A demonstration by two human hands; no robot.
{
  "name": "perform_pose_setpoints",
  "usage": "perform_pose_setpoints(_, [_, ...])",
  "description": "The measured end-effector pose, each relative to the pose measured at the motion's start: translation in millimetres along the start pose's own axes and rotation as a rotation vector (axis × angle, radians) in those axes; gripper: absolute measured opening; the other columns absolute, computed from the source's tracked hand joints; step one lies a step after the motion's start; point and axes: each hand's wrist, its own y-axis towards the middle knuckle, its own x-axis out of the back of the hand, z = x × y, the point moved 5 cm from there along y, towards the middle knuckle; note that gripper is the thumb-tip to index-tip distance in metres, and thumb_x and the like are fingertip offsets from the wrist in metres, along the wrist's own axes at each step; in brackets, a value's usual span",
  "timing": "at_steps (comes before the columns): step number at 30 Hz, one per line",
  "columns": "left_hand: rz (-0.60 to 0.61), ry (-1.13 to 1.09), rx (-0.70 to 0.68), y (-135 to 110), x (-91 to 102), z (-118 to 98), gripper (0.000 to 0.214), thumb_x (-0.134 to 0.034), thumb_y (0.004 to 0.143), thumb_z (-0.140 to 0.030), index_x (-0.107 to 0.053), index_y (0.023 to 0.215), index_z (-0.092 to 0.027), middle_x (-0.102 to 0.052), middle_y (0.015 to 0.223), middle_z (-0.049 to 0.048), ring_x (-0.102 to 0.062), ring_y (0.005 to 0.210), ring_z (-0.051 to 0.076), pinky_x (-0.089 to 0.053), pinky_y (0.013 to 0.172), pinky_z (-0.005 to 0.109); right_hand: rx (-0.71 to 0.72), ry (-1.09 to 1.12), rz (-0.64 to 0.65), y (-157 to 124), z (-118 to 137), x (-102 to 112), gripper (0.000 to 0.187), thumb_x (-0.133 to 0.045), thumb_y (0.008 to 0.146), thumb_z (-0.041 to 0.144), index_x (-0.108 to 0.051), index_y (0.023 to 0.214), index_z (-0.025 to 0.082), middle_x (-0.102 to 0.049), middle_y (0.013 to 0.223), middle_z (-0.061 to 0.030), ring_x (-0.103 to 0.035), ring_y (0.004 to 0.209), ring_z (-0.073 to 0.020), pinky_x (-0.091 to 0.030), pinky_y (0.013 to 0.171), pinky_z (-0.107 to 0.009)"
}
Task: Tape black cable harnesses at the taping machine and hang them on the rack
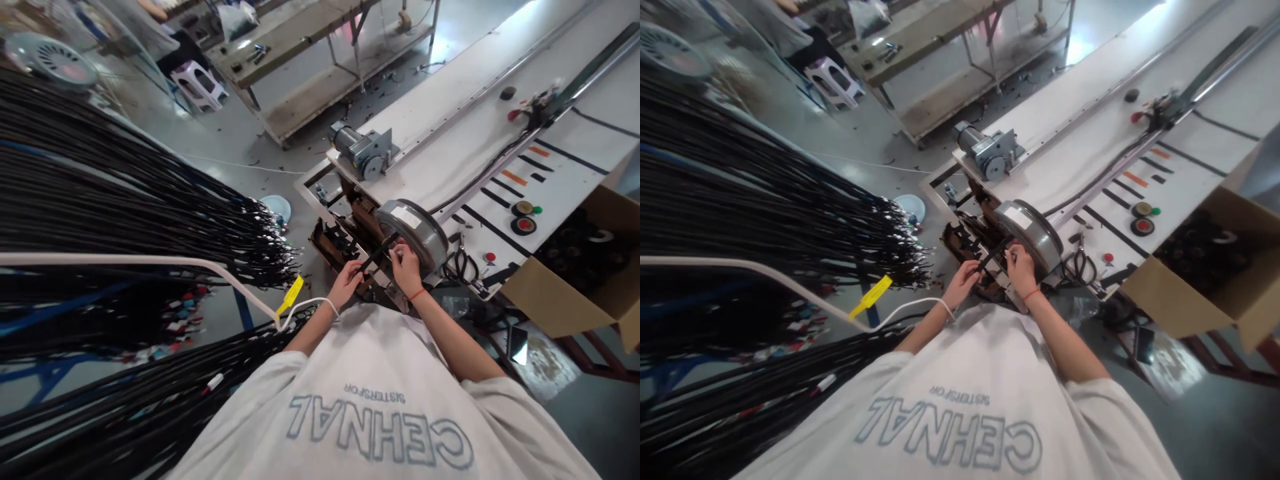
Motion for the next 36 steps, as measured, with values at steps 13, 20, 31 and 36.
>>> perform_pose_setpoints(13, [0.031, 0.108, -0.086, 18, 8.1, -5, 0.045, -0.049, 0.094, -0.044, -0.055, 0.129, -0.015, -0.066, 0.114, 0.0105, -0.062, 0.101, 0.021, -0.048, 0.093, 0.035, 0.069, 0.004, 0.199, 8, 3, 8, 0.012, -0.047, 0.084, 0.025, -0.058, 0.086, 0.020, -0.064, 0.097, -0.0103, -0.061, 0.086, -0.0223, -0.049, 0.083, -0.039])
perform_pose_setpoints(20, [0.184, 0.250, -0.145, 20, 1.0, 0, 0.040, -0.047, 0.095, -0.034, -0.058, 0.128, -0.014, -0.064, 0.127, 0.0117, -0.059, 0.116, 0.023, -0.043, 0.103, 0.037, 0.072, -0.052, 0.226, 15, 17, 14, 0.016, -0.046, 0.083, 0.025, -0.053, 0.097, 0.021, -0.065, 0.087, -0.0075, -0.062, 0.080, -0.0215, -0.051, 0.076, -0.037])
perform_pose_setpoints(31, [0.079, 0.376, -0.345, 18, -2.7, -20, 0.033, -0.050, 0.093, -0.029, -0.066, 0.121, -0.024, -0.070, 0.112, 0.0083, -0.064, 0.099, 0.021, -0.043, 0.095, 0.032, 0.393, -0.568, 0.555, 37, 49, -19, 0.036, -0.040, 0.094, 0.032, -0.055, 0.122, 0.014, -0.064, 0.112, -0.0145, -0.058, 0.106, -0.0260, -0.038, 0.101, -0.049])
perform_pose_setpoints(36, [0.054, 0.291, -0.269, 18, 2.2, -18, 0.030, -0.053, 0.091, -0.029, -0.066, 0.118, -0.022, -0.070, 0.111, 0.0073, -0.064, 0.097, 0.021, -0.046, 0.086, 0.027, 0.398, -0.486, 0.351, 27, 60, 35, 0.043, -0.045, 0.092, 0.037, -0.049, 0.130, 0.017, -0.051, 0.133, -0.0190, -0.047, 0.126, -0.0303, -0.039, 0.103, -0.053])
